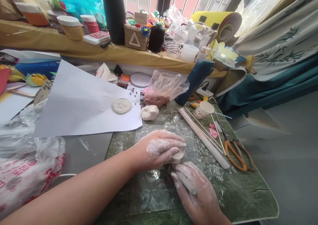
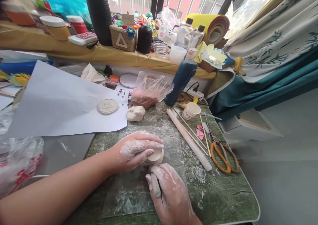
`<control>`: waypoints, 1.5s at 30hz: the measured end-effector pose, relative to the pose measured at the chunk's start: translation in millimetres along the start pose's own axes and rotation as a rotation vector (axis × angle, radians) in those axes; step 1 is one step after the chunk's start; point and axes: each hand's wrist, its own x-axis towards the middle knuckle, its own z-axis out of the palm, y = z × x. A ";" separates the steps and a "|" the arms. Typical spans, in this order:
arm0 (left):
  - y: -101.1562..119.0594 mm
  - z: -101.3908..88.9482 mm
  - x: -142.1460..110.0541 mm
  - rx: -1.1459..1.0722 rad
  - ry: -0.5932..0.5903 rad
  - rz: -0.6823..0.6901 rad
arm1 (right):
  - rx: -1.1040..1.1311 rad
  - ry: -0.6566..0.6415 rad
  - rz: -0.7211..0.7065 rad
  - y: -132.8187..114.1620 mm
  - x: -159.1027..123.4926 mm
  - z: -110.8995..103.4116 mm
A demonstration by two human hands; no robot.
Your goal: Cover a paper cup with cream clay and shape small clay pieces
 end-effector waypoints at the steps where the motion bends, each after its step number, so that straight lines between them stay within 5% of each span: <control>1: -0.1 0.3 -0.1 0.001 0.000 0.000 | 0.009 0.003 0.004 -1.7 -0.4 0.5; 8: -1.9 1.6 0.0 0.007 -0.004 0.005 | -0.034 0.067 0.057 -6.5 0.4 -2.0; 18: -4.2 0.5 1.5 -0.008 -0.008 0.019 | 0.035 0.049 -0.180 -2.7 1.9 -8.0; 28: -4.3 -4.2 2.9 -0.015 -0.013 0.016 | 0.037 0.097 -0.102 -16.1 -5.6 15.2; 45: -7.2 -4.9 8.4 -0.008 -0.048 0.016 | -0.034 0.277 -0.214 -25.2 18.2 44.0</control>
